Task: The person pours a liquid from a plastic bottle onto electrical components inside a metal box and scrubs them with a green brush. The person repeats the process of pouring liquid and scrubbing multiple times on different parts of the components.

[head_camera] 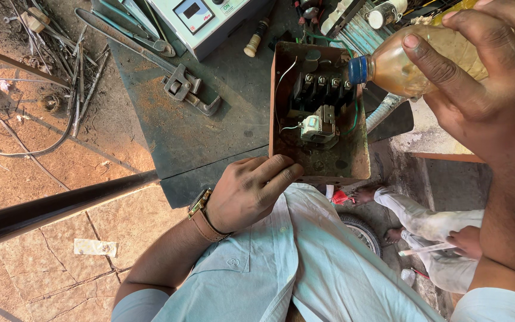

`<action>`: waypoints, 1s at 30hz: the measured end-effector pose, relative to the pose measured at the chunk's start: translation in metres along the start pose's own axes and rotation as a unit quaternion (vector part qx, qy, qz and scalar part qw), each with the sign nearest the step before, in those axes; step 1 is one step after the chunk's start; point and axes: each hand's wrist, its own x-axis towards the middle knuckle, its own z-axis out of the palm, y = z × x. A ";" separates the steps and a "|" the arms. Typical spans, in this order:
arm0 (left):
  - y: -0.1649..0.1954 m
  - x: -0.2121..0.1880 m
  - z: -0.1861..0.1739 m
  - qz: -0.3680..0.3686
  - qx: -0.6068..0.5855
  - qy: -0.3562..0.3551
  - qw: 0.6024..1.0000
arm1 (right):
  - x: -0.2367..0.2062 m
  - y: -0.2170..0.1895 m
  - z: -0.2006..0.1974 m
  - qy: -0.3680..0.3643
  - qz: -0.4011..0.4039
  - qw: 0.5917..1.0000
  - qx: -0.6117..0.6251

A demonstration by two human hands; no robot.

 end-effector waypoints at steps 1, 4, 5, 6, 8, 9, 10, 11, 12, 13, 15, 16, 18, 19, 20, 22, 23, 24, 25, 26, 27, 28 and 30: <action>0.000 0.000 0.000 0.000 -0.001 0.000 1.000 | 0.001 -0.001 -0.001 0.000 -0.001 1.000 -0.001; 0.000 0.001 -0.002 0.005 -0.001 0.010 1.000 | 0.005 -0.003 -0.004 -0.009 0.001 1.000 -0.004; 0.000 0.001 -0.003 0.001 -0.002 0.003 1.000 | 0.006 -0.004 -0.006 -0.011 -0.001 1.000 -0.007; 0.000 0.001 -0.003 -0.003 -0.003 -0.004 1.000 | 0.007 -0.005 -0.007 -0.008 -0.008 1.000 -0.016; 0.000 0.001 -0.004 -0.007 -0.003 -0.007 1.000 | 0.010 -0.007 -0.010 -0.013 -0.009 1.000 -0.027; 0.000 0.002 -0.004 -0.006 -0.001 -0.004 1.000 | 0.011 -0.008 -0.011 -0.021 -0.004 0.999 -0.030; 0.001 0.002 -0.005 -0.005 0.000 -0.001 1.000 | 0.012 -0.010 -0.012 -0.023 -0.001 0.999 -0.030; 0.001 0.002 -0.005 -0.004 -0.002 0.000 1.000 | 0.013 -0.011 -0.013 -0.025 0.002 0.999 -0.030; 0.001 0.002 -0.006 -0.004 -0.005 0.001 1.000 | 0.014 -0.012 -0.014 -0.021 0.002 0.999 -0.026; 0.001 0.003 -0.006 -0.003 -0.007 0.002 1.000 | 0.015 -0.014 -0.016 -0.019 0.001 0.999 -0.027; 0.001 0.003 -0.007 -0.009 -0.012 -0.001 1.000 | 0.017 -0.016 -0.018 -0.014 -0.003 0.999 -0.033; 0.001 0.003 -0.008 -0.012 -0.014 -0.002 1.000 | 0.018 -0.017 -0.019 -0.016 -0.003 0.999 -0.037; 0.001 0.004 -0.009 -0.012 -0.015 0.000 1.000 | 0.019 -0.018 -0.021 -0.022 -0.003 0.999 -0.044; 0.001 0.004 -0.009 -0.012 -0.015 0.001 1.000 | 0.019 -0.018 -0.021 -0.027 -0.002 0.999 -0.047; 0.001 0.004 -0.010 -0.012 -0.017 0.002 1.000 | 0.018 -0.019 -0.022 -0.021 0.000 0.999 -0.036; 0.001 0.004 -0.011 -0.011 -0.020 0.004 1.000 | 0.015 -0.019 -0.023 -0.012 0.006 1.000 -0.019; 0.001 0.004 -0.011 -0.011 -0.019 0.002 1.000 | 0.012 -0.018 -0.024 -0.009 0.010 1.000 -0.014; 0.001 0.004 -0.011 -0.011 -0.018 -0.001 1.000 | 0.010 -0.017 -0.024 -0.009 0.017 1.000 -0.012; 0.001 0.005 -0.012 -0.010 -0.017 -0.003 1.000 | 0.007 -0.015 -0.023 -0.009 0.020 1.000 -0.008; 0.001 0.004 -0.012 -0.009 -0.020 -0.003 1.000 | 0.004 -0.014 -0.023 -0.009 0.024 1.000 -0.003; 0.001 0.004 -0.012 -0.008 -0.024 -0.002 1.000 | 0.002 -0.011 -0.022 -0.008 0.025 1.000 0.005; 0.001 0.004 -0.013 -0.006 -0.028 -0.002 1.000 | -0.001 -0.009 -0.021 -0.009 0.028 0.999 0.012; 0.001 0.003 -0.013 -0.001 -0.025 0.001 1.000 | -0.005 -0.005 -0.018 -0.014 0.038 0.999 0.025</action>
